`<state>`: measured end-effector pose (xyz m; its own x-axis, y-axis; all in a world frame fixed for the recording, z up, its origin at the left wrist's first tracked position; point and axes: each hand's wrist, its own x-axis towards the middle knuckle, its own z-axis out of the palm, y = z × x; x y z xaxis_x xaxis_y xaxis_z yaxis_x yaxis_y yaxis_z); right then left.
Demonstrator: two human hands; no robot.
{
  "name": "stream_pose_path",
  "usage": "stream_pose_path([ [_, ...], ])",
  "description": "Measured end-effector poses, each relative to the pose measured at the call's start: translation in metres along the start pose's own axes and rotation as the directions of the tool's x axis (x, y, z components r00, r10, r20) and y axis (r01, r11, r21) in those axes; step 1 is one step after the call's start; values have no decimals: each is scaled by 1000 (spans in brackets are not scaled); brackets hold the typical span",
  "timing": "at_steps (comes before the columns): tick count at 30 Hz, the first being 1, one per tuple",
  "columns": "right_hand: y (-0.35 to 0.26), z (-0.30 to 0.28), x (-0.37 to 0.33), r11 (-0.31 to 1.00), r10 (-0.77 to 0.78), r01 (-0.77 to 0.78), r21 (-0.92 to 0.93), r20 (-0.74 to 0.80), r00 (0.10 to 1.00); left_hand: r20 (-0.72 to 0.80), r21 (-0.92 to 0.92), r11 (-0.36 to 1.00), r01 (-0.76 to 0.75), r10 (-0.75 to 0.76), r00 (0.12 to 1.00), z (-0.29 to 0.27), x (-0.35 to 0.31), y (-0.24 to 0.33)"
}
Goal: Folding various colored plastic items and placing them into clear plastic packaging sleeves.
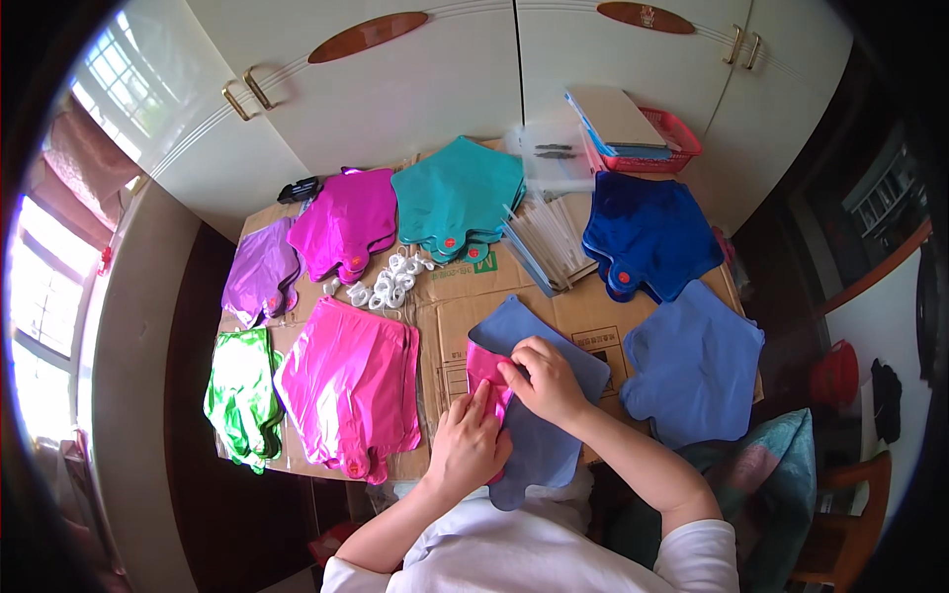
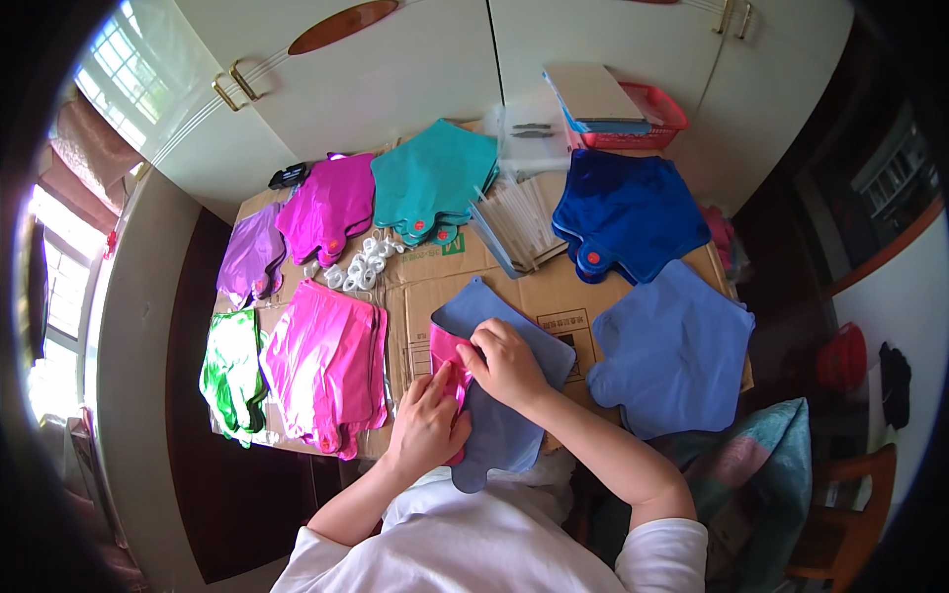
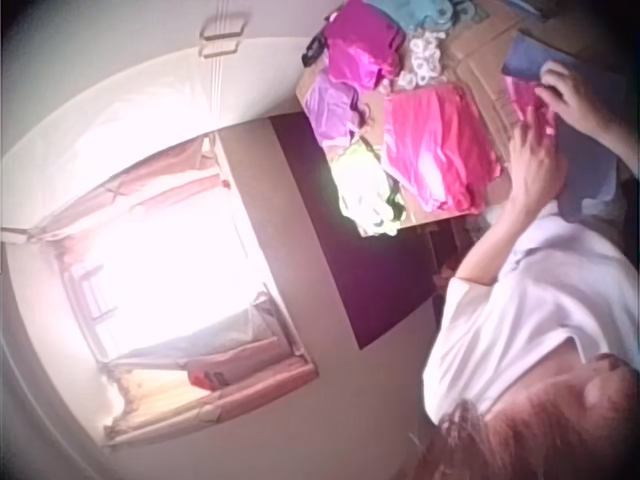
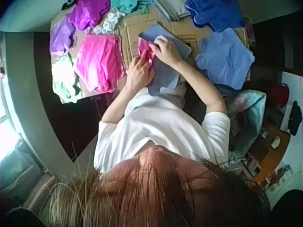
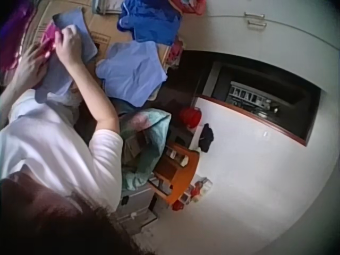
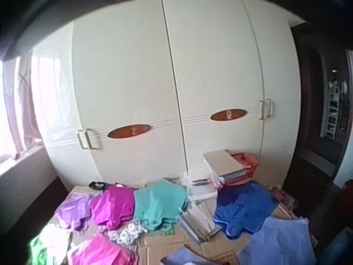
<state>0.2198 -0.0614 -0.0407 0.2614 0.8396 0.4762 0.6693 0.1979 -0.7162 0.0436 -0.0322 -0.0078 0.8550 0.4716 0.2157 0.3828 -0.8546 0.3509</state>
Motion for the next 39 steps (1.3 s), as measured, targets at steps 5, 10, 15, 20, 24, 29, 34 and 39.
stream_pose_path([
  [5, -1, -1, -1, 999, 40, -40, -30, 8, 999, 229, -98, 987, -125, 145, 963, -38, 14, -35],
  [10, -1, 1, -1, 999, 7, -8, -47, -19, 1000, 327, 67, 969, -240, 206, 922, -42, 21, -58],
  [15, 1, 2, -1, 999, 12, -14, -52, -34, 999, 375, 87, 968, -235, 187, 908, -34, 24, -59],
  [20, -2, 0, 0, 999, 25, -26, -39, -27, 999, 361, 115, 963, -243, 187, 914, -32, 25, -55],
  [24, -2, -1, 0, 999, 30, -31, -28, -47, 998, 345, 117, 960, -255, 202, 917, -28, 24, -56],
  [29, -3, -1, 0, 998, 45, -46, -33, -39, 998, 339, 120, 958, -262, 208, 918, -28, 24, -54],
  [34, -3, -2, 0, 999, 38, -40, -35, -41, 998, 340, 121, 957, -265, 211, 917, -26, 25, -53],
  [39, -3, -1, 0, 999, 28, -29, -32, -46, 999, 353, 131, 953, -274, 213, 911, -26, 25, -53],
])
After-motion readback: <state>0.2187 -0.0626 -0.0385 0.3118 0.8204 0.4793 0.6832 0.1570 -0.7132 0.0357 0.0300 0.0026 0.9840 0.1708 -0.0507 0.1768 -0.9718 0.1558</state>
